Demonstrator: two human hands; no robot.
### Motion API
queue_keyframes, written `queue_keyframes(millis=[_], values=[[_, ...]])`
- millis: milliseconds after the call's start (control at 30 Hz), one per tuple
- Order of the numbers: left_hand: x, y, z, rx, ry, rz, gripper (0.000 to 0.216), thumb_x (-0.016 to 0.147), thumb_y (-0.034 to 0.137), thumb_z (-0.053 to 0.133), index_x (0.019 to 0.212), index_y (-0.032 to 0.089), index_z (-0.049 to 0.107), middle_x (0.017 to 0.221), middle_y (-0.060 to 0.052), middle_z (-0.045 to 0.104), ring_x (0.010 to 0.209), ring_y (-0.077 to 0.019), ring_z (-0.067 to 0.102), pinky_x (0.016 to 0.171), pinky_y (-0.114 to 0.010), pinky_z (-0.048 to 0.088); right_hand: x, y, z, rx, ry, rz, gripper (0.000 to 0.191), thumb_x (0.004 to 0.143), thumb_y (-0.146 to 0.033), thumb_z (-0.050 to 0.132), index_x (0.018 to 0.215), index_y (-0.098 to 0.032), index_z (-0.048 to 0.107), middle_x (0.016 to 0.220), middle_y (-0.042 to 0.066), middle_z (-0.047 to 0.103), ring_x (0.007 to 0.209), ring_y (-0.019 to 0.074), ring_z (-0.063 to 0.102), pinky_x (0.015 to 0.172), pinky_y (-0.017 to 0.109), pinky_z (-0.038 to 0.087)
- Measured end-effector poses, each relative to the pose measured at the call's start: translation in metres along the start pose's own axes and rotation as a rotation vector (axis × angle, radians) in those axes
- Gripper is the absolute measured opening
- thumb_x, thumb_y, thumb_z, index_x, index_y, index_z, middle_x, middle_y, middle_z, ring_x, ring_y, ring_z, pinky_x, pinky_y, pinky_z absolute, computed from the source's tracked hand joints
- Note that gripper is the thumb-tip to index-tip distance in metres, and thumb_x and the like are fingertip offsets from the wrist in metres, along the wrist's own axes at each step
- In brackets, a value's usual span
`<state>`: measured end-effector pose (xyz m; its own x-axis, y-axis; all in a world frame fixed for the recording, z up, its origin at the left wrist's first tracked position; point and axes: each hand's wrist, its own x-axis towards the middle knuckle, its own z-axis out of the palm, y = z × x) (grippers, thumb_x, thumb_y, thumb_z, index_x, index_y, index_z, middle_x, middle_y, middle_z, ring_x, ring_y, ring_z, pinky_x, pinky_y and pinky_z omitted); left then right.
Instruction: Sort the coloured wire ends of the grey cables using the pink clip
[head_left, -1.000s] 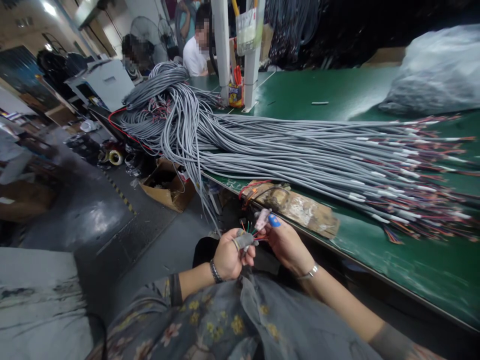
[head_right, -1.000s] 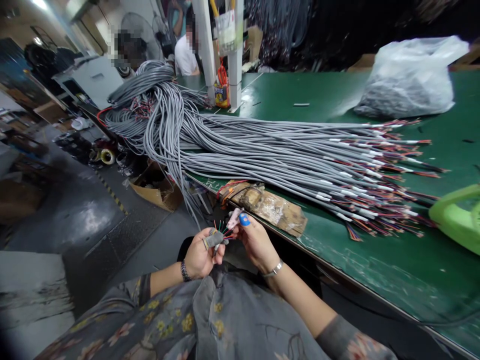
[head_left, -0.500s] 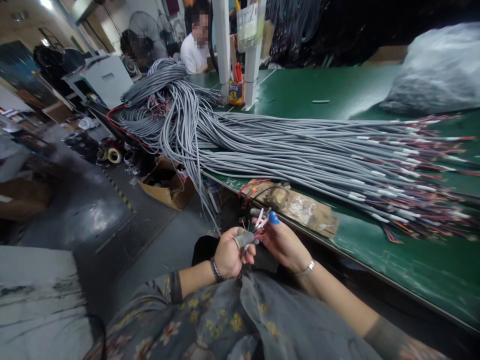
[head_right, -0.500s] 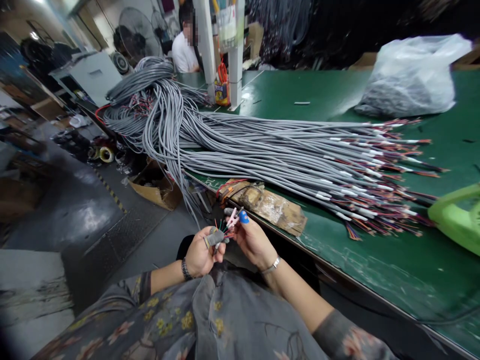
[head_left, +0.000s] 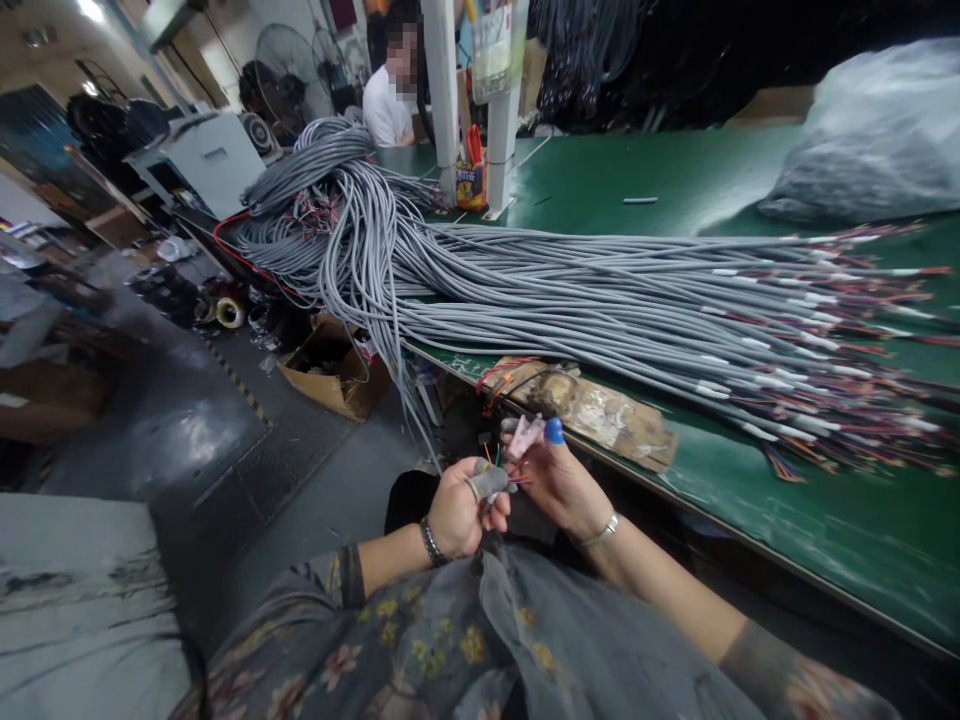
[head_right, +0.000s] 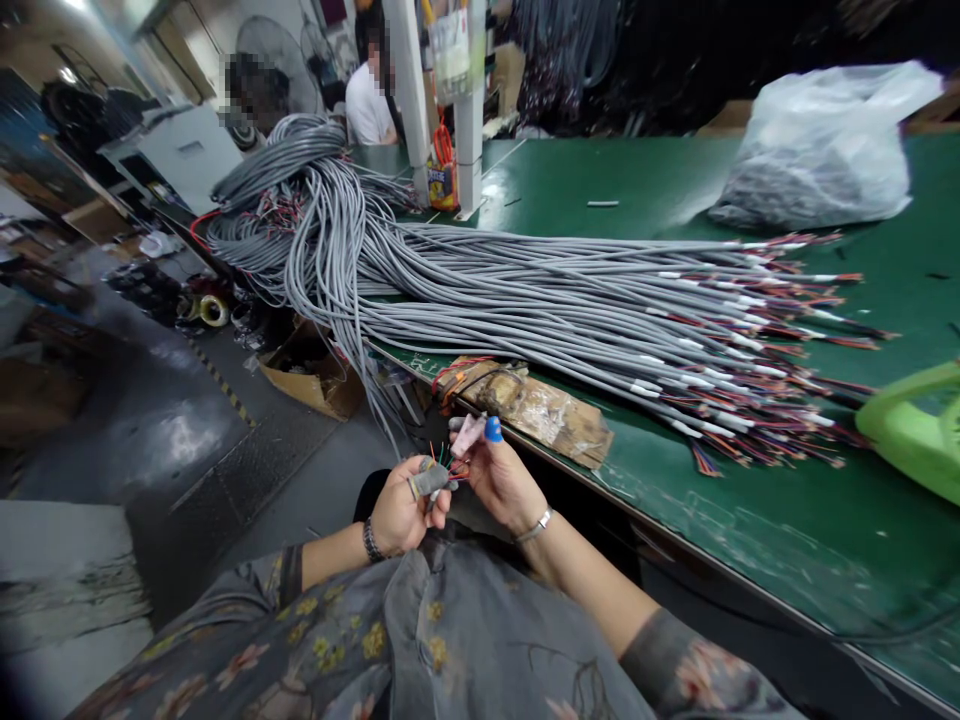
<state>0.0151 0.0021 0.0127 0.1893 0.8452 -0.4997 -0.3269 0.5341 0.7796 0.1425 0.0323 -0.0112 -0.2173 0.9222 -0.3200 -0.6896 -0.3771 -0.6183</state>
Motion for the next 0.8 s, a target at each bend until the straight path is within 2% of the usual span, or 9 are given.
queue_keyframes(millis=[100, 200, 467, 567, 700, 800], values=[[-0.001, -0.001, -0.003, 0.014, 0.004, 0.003, 0.043, 0.05, 0.048, 0.075, 0.057, 0.018, 0.046, 0.042, 0.002, 0.055, 0.028, -0.0071, 0.044, 0.03, -0.018, 0.02, -0.004, -0.004, -0.004, -0.01, -0.088, 0.089, 0.049, 0.06, -0.068, 0.07, 0.075, -0.021, 0.07, 0.069, 0.002, 0.068, 0.054, 0.0128, 0.056, 0.054, 0.027, 0.048], [-0.003, -0.001, -0.005, 0.004, 0.017, 0.014, 0.043, 0.049, 0.047, 0.076, 0.056, 0.018, 0.046, 0.042, 0.001, 0.055, 0.027, -0.0073, 0.045, 0.029, -0.018, 0.022, -0.006, -0.008, -0.008, -0.014, -0.107, 0.119, 0.049, 0.06, -0.067, 0.071, 0.074, -0.02, 0.07, 0.07, 0.002, 0.068, 0.056, 0.0126, 0.057, 0.057, 0.027, 0.049], [-0.004, 0.004, 0.003, -0.077, 0.005, 0.033, 0.044, 0.049, 0.048, 0.076, 0.06, 0.018, 0.046, 0.042, 0.002, 0.054, 0.028, -0.0077, 0.044, 0.03, -0.018, 0.021, -0.005, -0.008, 0.001, -0.13, 0.01, -0.075, 0.032, 0.065, -0.05, 0.077, 0.073, -0.02, 0.07, 0.063, 0.0, 0.063, 0.056, 0.0138, 0.051, 0.056, 0.028, 0.043], [-0.002, 0.004, 0.004, -0.092, 0.008, 0.017, 0.045, 0.049, 0.048, 0.077, 0.062, 0.018, 0.046, 0.043, 0.002, 0.054, 0.029, -0.0078, 0.044, 0.031, -0.019, 0.022, -0.004, -0.004, 0.0, -0.151, 0.032, -0.126, 0.035, 0.069, -0.055, 0.072, 0.073, -0.02, 0.07, 0.064, 0.001, 0.062, 0.056, 0.0145, 0.05, 0.058, 0.03, 0.043], [0.0, 0.003, 0.002, -0.105, 0.01, -0.002, 0.046, 0.049, 0.049, 0.077, 0.062, 0.018, 0.046, 0.044, 0.002, 0.054, 0.03, -0.0076, 0.044, 0.032, -0.019, 0.022, -0.001, 0.002, -0.005, -0.242, 0.061, -0.28, 0.043, 0.072, -0.065, 0.063, 0.066, -0.023, 0.069, 0.061, 0.001, 0.061, 0.056, 0.0159, 0.049, 0.058, 0.031, 0.042], [0.001, 0.001, 0.002, -0.106, 0.003, -0.006, 0.047, 0.049, 0.049, 0.078, 0.062, 0.018, 0.045, 0.043, 0.002, 0.054, 0.03, -0.0077, 0.044, 0.032, -0.019, 0.022, 0.001, 0.002, -0.006, -0.228, 0.037, -0.216, 0.044, 0.065, -0.068, 0.066, 0.069, -0.024, 0.071, 0.064, 0.001, 0.065, 0.056, 0.0162, 0.051, 0.056, 0.03, 0.043]])
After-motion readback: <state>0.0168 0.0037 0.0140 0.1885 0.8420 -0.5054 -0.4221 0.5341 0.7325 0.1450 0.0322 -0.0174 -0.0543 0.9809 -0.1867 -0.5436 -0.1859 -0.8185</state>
